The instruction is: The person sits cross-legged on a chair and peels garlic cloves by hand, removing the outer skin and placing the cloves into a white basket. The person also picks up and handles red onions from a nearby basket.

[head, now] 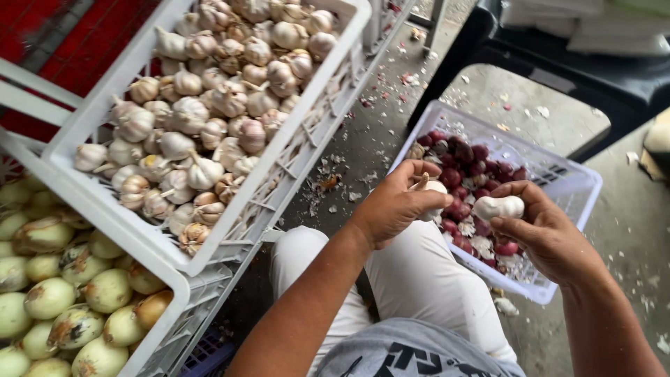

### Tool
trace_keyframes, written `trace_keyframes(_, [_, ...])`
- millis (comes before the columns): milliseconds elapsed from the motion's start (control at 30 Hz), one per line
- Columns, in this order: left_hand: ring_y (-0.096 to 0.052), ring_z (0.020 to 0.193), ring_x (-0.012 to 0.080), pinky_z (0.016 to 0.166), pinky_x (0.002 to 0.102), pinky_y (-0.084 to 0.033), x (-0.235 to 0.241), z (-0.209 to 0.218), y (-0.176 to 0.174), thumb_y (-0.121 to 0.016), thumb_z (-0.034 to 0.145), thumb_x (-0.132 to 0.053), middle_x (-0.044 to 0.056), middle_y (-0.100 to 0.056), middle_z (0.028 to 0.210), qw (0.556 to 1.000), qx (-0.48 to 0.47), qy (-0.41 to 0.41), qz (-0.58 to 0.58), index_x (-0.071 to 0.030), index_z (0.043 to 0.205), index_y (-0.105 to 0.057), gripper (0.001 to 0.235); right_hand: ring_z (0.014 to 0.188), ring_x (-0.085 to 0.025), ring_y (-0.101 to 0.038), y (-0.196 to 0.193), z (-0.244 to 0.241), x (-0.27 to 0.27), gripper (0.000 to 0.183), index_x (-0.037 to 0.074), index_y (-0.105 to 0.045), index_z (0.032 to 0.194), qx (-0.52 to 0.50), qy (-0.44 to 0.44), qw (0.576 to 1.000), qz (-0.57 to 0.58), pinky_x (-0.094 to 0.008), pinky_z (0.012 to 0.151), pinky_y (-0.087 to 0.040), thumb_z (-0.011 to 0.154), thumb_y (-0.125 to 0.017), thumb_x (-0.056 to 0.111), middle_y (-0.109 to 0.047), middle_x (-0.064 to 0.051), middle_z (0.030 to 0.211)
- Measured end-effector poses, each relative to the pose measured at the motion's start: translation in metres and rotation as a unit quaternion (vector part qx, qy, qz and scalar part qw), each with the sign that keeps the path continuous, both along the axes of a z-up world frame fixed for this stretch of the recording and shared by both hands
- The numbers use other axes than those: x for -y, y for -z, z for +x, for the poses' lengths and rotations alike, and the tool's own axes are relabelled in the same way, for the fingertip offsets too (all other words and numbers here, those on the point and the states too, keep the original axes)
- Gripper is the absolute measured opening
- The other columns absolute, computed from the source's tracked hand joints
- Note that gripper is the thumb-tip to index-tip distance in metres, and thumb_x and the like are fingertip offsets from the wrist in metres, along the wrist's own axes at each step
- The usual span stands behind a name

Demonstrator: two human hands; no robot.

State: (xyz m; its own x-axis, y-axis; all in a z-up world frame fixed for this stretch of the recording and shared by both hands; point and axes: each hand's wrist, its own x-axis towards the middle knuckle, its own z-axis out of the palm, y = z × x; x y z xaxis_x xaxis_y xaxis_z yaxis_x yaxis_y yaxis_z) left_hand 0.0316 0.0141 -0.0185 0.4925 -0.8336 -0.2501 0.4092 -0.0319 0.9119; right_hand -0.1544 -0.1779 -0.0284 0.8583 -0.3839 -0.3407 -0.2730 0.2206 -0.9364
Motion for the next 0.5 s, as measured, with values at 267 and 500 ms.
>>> trace_keyframes(267, [-0.068, 0.085, 0.0143, 0.071, 0.026, -0.062, -0.102, 0.139, -0.11, -0.077, 0.088, -0.032, 0.01, -0.07, 0.103, 0.973, 0.186, -0.136, -0.003, -0.006, 0.121, -0.063, 0.045, 0.088, -0.013, -0.062, -0.06, 0.152, -0.018, 0.045, 0.005, -0.052, 0.131, 0.115, -0.053, 0.99, -0.06, -0.027, 0.073, -0.054, 0.09, -0.069, 0.001, -0.062, -0.009, 0.108])
trace_keyframes(500, [-0.072, 0.086, 0.0177, 0.065, 0.023, -0.057, -0.199, 0.25, -0.081, -0.083, 0.092, -0.031, 0.008, -0.068, 0.112, 0.844, 0.053, -0.449, -0.289, -0.01, 0.122, -0.064, 0.041, 0.094, -0.019, -0.068, -0.128, 0.305, -0.071, 0.039, 0.005, -0.054, 0.13, 0.12, -0.118, 0.979, -0.117, -0.035, 0.08, -0.06, 0.094, -0.064, 0.012, -0.064, -0.012, 0.115])
